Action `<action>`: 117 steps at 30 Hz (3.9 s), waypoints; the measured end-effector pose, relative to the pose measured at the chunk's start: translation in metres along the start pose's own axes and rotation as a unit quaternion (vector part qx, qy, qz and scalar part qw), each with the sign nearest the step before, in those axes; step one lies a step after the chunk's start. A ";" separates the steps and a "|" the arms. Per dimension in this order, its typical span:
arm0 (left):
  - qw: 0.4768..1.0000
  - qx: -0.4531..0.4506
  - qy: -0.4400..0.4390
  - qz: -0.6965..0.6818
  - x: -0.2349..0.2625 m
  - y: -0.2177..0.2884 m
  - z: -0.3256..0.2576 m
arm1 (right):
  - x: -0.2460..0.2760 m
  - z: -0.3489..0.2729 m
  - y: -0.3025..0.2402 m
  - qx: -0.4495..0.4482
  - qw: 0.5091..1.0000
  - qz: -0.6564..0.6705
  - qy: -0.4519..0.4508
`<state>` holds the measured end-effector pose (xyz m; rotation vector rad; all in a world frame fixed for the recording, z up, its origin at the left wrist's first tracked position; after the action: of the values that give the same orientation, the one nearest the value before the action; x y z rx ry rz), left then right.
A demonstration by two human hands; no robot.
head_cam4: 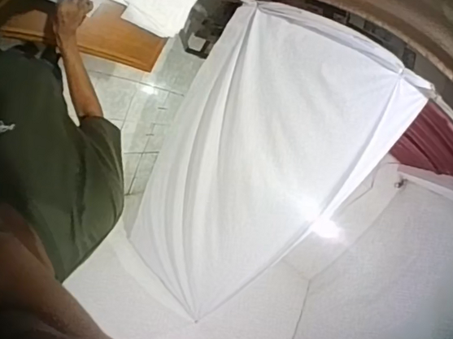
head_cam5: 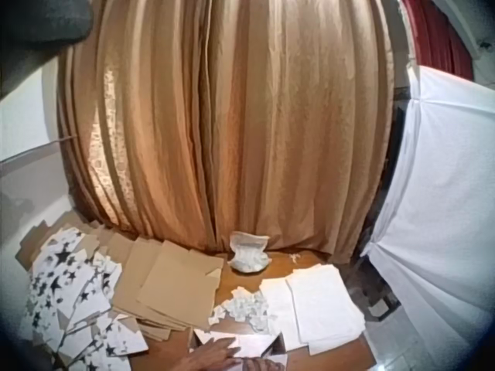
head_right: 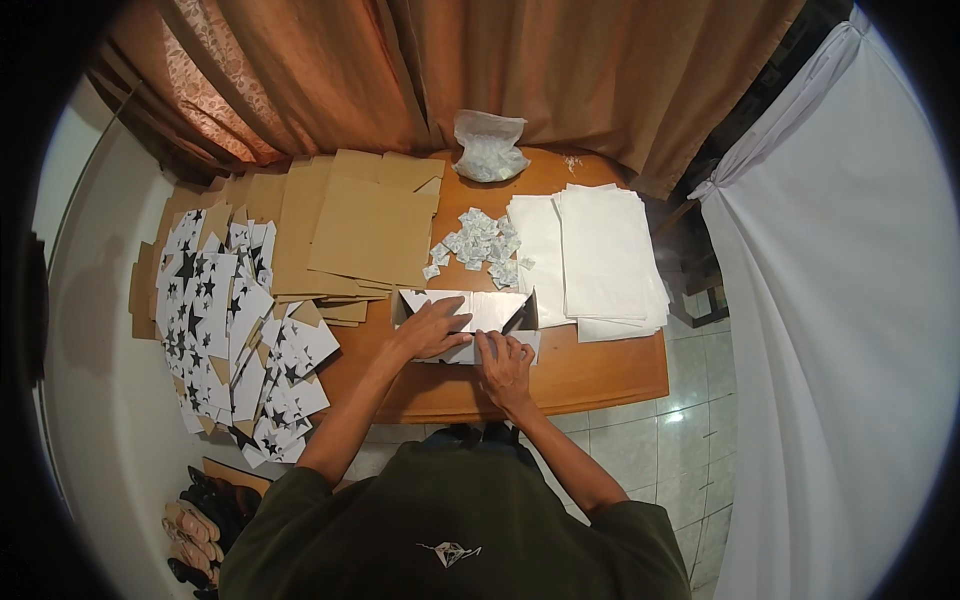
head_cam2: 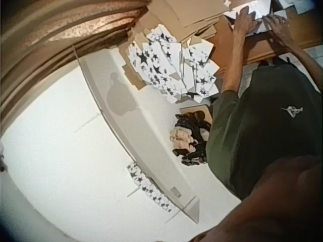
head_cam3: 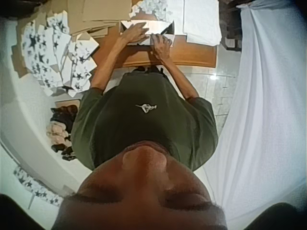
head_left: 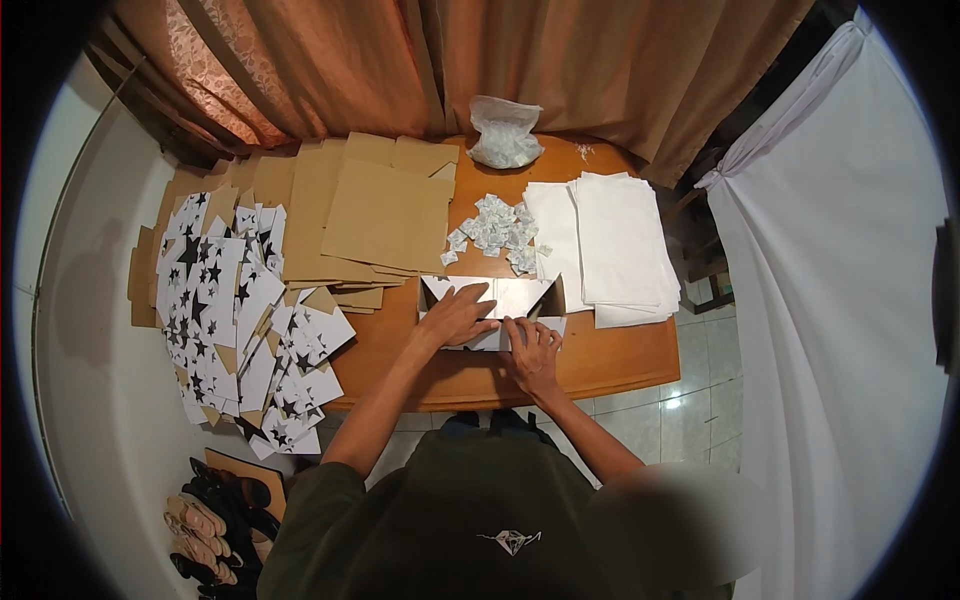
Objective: Folding cardboard sheets into shoe boxes and organizing them on a shelf.
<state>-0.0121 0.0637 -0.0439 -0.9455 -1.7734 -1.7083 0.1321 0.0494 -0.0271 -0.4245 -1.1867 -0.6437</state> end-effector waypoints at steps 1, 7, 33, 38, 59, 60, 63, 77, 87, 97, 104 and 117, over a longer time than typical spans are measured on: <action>1.000 0.000 -0.001 -0.001 0.001 0.002 -0.002 | -0.001 0.001 0.001 -0.001 1.000 0.000 -0.001; 0.999 -0.009 0.014 0.040 -0.003 0.018 -0.007 | -0.007 0.001 0.001 0.014 1.000 0.008 -0.003; 0.986 -0.021 0.161 0.031 -0.017 0.019 -0.024 | -0.001 0.022 0.141 -0.323 0.906 0.267 0.062; 0.986 -0.011 0.156 0.062 -0.029 0.012 -0.023 | 0.005 0.029 0.135 -0.244 0.932 0.259 0.074; 0.993 0.055 0.088 0.056 -0.049 0.020 -0.028 | -0.012 0.061 0.082 0.033 0.980 0.194 -0.020; 0.993 0.057 0.093 0.053 -0.047 0.020 -0.028 | -0.021 0.063 0.083 0.039 0.986 0.158 -0.031; 0.991 0.067 0.098 0.057 -0.047 0.015 -0.027 | -0.044 0.068 0.091 0.017 0.968 0.239 -0.074; 0.989 0.054 0.104 0.085 -0.051 0.008 -0.026 | -0.047 0.071 0.078 0.010 0.991 0.112 -0.077; 0.992 0.053 0.091 0.077 -0.056 0.009 -0.027 | -0.066 0.069 0.086 -0.120 0.960 0.211 -0.140; 0.992 0.069 0.087 0.052 -0.047 0.006 -0.020 | -0.079 0.065 0.088 -0.087 0.930 0.348 -0.080; 0.980 -0.055 0.191 0.000 -0.014 0.051 -0.043 | -0.053 0.035 0.046 0.008 0.986 0.099 -0.135; 0.948 0.066 0.298 -0.085 0.074 -0.050 -0.092 | -0.037 0.040 0.035 0.013 0.986 0.071 -0.149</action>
<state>-0.1077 -0.0151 -0.0116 -0.1788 -1.5536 -1.7105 0.1178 0.1089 -0.0476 -0.5919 -1.4332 -0.4503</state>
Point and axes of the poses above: each hand's wrist, its own z-axis towards the middle knuckle, its own x-axis out of the back of the hand, y = z × x, the point moved 10 cm from there along z, towards the middle knuckle, and after that the axes turned 13 degrees about -z, right-handed, at the moved point
